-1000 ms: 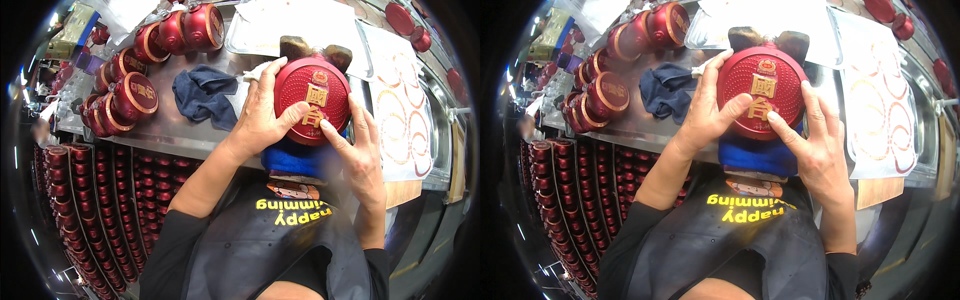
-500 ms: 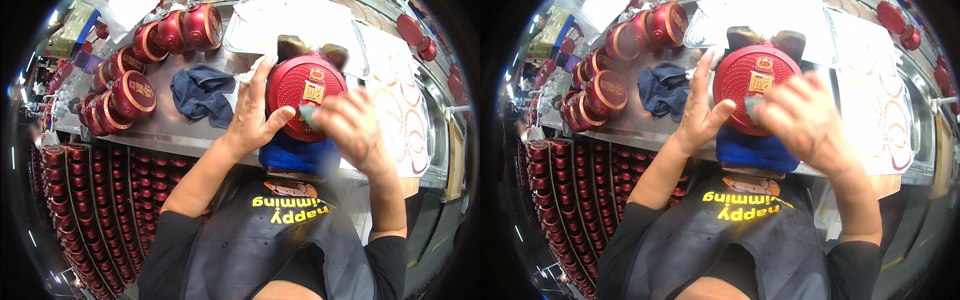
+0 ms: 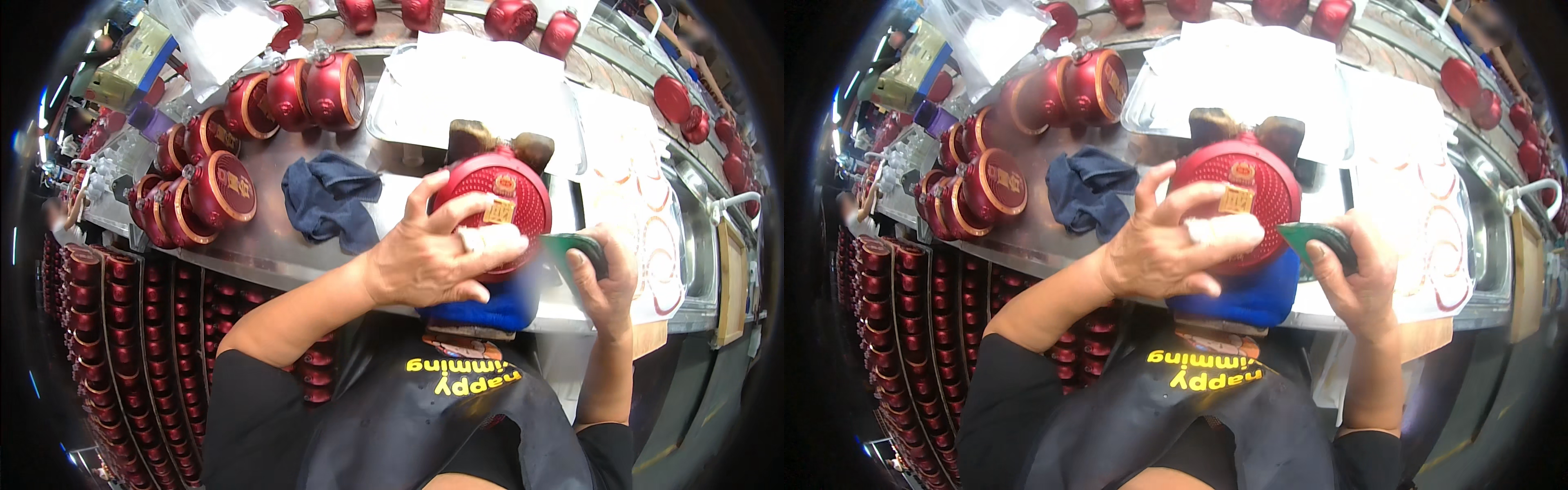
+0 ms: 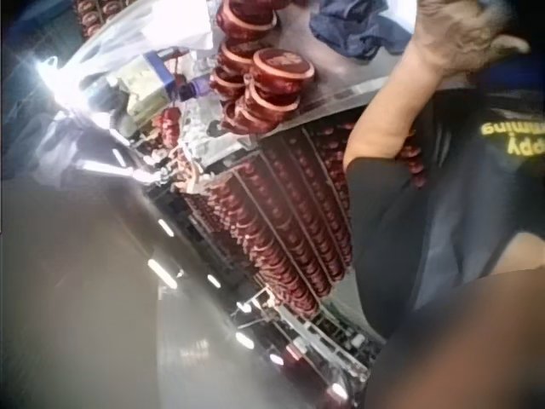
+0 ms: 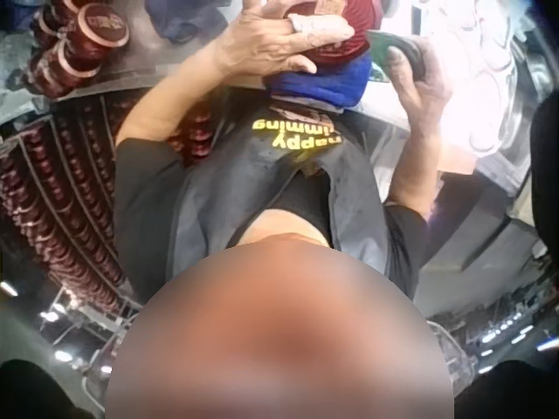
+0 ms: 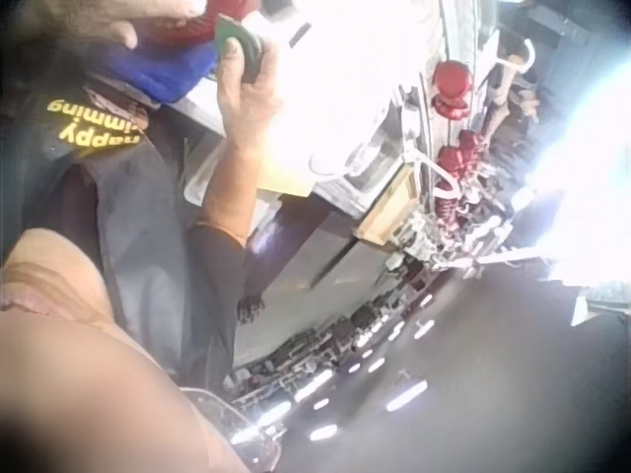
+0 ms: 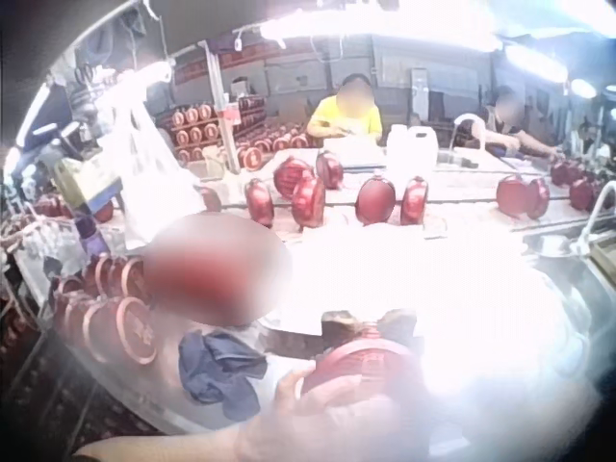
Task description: The person wipes the surface of a red cylindrical container with a cloth and sponge, then applies a gold sticker to the top. They repeat this process on multiple containers, handling each one individually and placing finished units aside.
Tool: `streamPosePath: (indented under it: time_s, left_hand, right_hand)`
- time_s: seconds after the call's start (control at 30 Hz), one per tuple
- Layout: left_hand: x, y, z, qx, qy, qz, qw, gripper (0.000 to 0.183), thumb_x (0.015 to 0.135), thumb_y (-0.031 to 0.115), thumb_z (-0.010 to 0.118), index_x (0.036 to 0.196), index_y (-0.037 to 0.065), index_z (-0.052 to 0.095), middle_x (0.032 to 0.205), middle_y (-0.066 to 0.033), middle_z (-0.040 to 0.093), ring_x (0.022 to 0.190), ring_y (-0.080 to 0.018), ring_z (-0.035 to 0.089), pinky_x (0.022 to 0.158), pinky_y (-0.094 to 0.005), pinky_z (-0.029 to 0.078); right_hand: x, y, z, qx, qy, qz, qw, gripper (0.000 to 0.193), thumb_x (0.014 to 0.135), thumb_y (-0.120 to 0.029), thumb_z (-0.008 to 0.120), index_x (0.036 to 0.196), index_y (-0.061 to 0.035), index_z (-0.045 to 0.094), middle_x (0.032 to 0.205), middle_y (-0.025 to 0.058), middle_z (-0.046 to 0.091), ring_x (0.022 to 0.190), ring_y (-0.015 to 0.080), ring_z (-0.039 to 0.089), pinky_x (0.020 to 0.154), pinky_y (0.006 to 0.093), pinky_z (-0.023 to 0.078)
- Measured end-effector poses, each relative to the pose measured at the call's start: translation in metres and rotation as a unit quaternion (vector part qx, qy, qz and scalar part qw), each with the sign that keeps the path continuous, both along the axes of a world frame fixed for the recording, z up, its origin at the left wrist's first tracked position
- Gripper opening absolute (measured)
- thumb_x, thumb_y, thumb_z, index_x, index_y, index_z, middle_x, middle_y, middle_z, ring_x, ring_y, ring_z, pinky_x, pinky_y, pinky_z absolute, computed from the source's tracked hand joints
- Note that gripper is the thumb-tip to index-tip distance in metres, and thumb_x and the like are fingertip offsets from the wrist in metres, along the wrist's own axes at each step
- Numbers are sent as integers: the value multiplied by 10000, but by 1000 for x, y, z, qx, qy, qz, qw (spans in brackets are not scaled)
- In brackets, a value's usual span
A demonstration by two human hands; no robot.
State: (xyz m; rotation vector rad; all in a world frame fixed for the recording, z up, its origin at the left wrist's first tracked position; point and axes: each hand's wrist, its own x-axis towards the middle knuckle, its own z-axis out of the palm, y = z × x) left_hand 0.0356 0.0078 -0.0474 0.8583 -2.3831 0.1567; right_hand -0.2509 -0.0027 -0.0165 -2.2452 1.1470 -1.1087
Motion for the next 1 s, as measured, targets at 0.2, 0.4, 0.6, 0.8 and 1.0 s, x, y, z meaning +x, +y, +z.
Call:
streamPosePath:
  time_s: [0.2,0.4,0.6,0.8,1.0]
  left_hand:
    - [0,-45,20,-17,-54,67,996,664,1046,647,331,1344,184,702,1171,20,741,1343,-231,481,1224,-529,80]
    - [7,-18,-6,41,121,123,984,643,1036,581,463,1454,111,597,1248,-101,711,1332,-289,483,1178,-587,182]
    - [-15,31,-48,282,397,90,869,1061,984,614,580,1587,-125,115,1561,-330,369,1456,-442,366,1216,-474,255]
    - [-12,38,-66,344,434,25,833,991,1055,588,434,1617,-64,-57,1649,-247,250,1500,-316,338,1226,-410,270]
    - [-14,35,-73,324,429,37,843,1011,1050,621,409,1614,-70,-68,1646,-252,246,1506,-320,328,1230,-421,263]
  right_hand:
    - [6,-8,-2,5,74,51,996,122,850,-68,742,950,-41,677,800,85,612,707,261,561,706,383,428]
    - [57,-54,25,-86,97,116,985,151,849,-84,732,978,-79,654,864,63,634,764,265,588,757,400,406]
    - [70,-48,46,-176,166,246,939,132,847,-87,722,970,-112,680,868,53,651,759,251,631,776,401,439]
    - [78,-54,46,-232,174,85,953,212,801,-100,745,1010,-139,730,907,19,669,807,198,620,806,365,451]
    - [60,-27,23,-169,83,115,975,197,754,-73,765,933,-137,714,841,6,631,754,208,595,809,422,418]
